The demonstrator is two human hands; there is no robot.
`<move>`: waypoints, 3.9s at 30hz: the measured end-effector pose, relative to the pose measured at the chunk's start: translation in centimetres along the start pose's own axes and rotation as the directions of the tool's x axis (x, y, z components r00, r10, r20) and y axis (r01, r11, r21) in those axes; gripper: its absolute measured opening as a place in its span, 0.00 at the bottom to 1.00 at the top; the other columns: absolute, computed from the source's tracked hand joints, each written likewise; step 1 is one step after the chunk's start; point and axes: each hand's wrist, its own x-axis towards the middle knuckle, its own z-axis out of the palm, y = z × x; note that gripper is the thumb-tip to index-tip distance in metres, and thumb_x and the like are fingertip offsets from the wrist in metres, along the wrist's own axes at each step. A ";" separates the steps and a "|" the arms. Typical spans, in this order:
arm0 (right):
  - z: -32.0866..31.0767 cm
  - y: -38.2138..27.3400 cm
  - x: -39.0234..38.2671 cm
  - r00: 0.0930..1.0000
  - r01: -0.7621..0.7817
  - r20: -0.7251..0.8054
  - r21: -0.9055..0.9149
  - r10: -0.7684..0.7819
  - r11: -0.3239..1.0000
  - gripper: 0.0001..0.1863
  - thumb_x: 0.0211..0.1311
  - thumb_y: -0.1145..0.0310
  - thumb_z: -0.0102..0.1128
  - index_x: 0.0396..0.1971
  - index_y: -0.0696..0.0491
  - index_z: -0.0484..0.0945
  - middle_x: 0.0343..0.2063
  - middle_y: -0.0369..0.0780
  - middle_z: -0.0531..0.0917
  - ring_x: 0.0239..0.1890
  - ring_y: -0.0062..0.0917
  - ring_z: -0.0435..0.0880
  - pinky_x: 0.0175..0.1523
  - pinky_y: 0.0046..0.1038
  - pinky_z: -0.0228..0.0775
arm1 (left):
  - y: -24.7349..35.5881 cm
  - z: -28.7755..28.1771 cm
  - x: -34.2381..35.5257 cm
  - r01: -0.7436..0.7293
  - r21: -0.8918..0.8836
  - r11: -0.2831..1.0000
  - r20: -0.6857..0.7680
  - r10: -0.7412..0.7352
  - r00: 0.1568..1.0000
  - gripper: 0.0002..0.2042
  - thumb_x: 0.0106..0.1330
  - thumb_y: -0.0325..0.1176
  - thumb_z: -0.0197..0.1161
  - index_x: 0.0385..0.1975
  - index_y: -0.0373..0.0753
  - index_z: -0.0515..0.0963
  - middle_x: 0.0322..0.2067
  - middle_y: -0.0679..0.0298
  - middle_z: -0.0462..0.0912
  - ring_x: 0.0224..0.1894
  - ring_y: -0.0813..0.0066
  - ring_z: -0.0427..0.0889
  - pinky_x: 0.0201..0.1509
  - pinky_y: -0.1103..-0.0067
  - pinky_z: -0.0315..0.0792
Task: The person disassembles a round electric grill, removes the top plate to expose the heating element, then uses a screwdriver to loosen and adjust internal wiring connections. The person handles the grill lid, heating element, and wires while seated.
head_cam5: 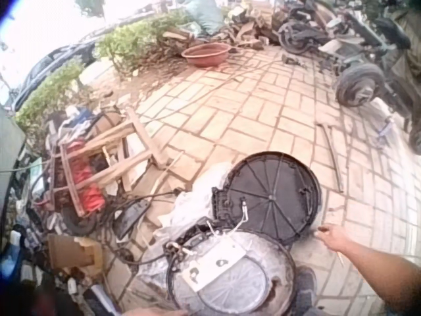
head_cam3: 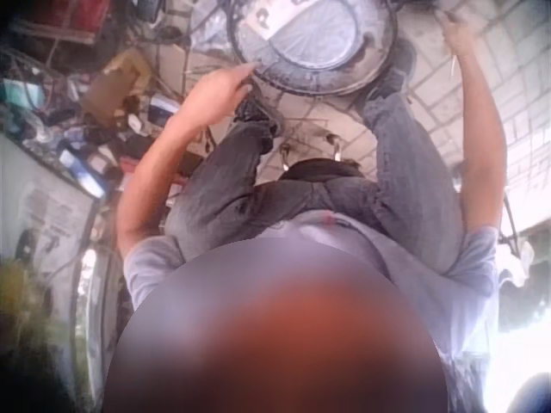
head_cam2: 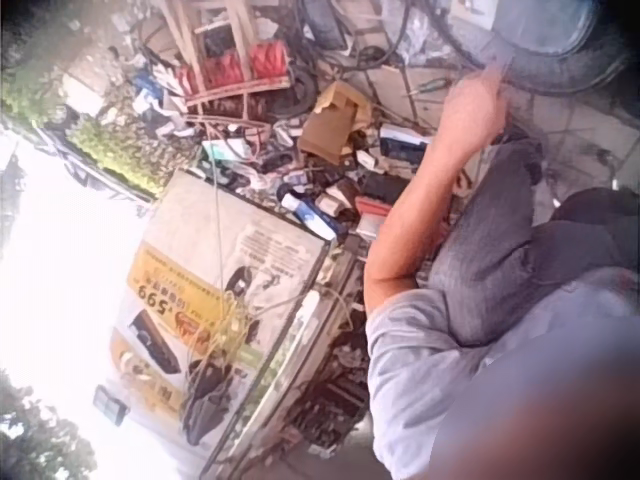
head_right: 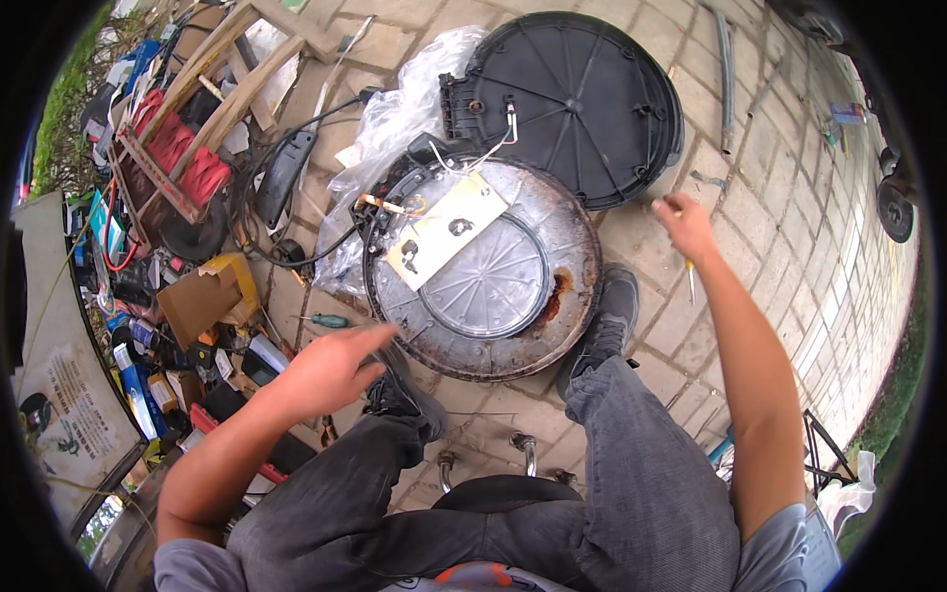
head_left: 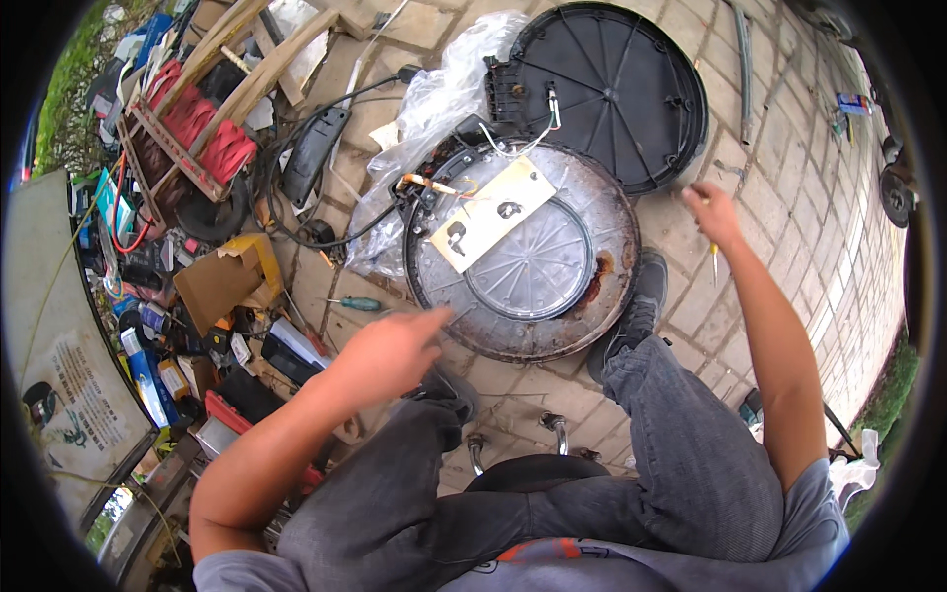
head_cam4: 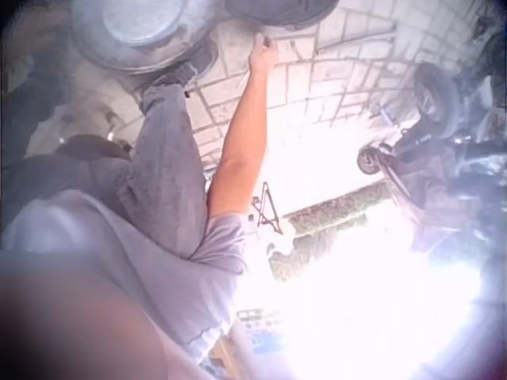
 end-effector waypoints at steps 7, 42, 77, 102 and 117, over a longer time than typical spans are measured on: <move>1.2 -0.2 -4.8 0.960 0.190 -0.145 -0.291 -0.239 0.938 0.26 0.66 0.58 0.65 0.56 0.61 0.78 0.59 0.55 0.78 0.63 0.50 0.75 0.70 0.39 0.64 | 7.8 1.4 7.1 -0.136 -0.056 0.989 0.230 0.146 0.962 0.18 0.74 0.45 0.56 0.33 0.35 0.81 0.28 0.45 0.82 0.37 0.44 0.84 0.43 0.58 0.78; 10.1 -20.9 -2.7 0.276 0.960 0.343 -0.140 -0.898 0.241 0.10 0.52 0.70 0.66 0.37 0.50 0.82 0.37 0.37 0.78 0.36 0.29 0.78 0.38 0.31 0.66 | 6.7 24.6 3.8 0.001 -0.227 0.974 0.936 0.218 0.277 0.28 0.61 0.52 0.70 0.58 0.41 0.80 0.53 0.52 0.83 0.57 0.49 0.82 0.58 0.57 0.75; 9.6 -20.6 -1.8 0.066 0.995 0.283 0.048 -0.957 0.083 0.11 0.47 0.73 0.66 0.35 0.53 0.83 0.36 0.39 0.78 0.34 0.31 0.77 0.37 0.31 0.67 | 6.8 9.9 9.7 0.123 -0.467 0.876 -0.242 -0.260 0.935 0.12 0.62 0.37 0.72 0.38 0.37 0.82 0.33 0.53 0.84 0.35 0.52 0.84 0.39 0.66 0.78; 8.1 -20.5 -4.8 0.354 0.934 0.366 -0.097 -0.861 0.343 0.08 0.57 0.67 0.69 0.33 0.51 0.78 0.34 0.39 0.77 0.39 0.37 0.82 0.40 0.39 0.77 | 0.2 6.1 12.9 0.241 -0.178 0.954 -0.740 -0.291 0.606 0.06 0.60 0.27 0.70 0.33 0.34 0.83 0.31 0.57 0.83 0.36 0.58 0.81 0.42 0.68 0.75; 4.5 -20.3 -6.4 0.449 0.844 0.441 0.076 -0.777 0.531 0.26 0.52 0.77 0.62 0.56 0.53 0.80 0.33 0.43 0.81 0.32 0.39 0.85 0.38 0.38 0.79 | 1.6 7.9 12.6 0.255 -0.042 0.966 -0.712 -0.208 0.670 0.06 0.56 0.27 0.72 0.32 0.38 0.82 0.31 0.59 0.81 0.37 0.57 0.80 0.42 0.66 0.74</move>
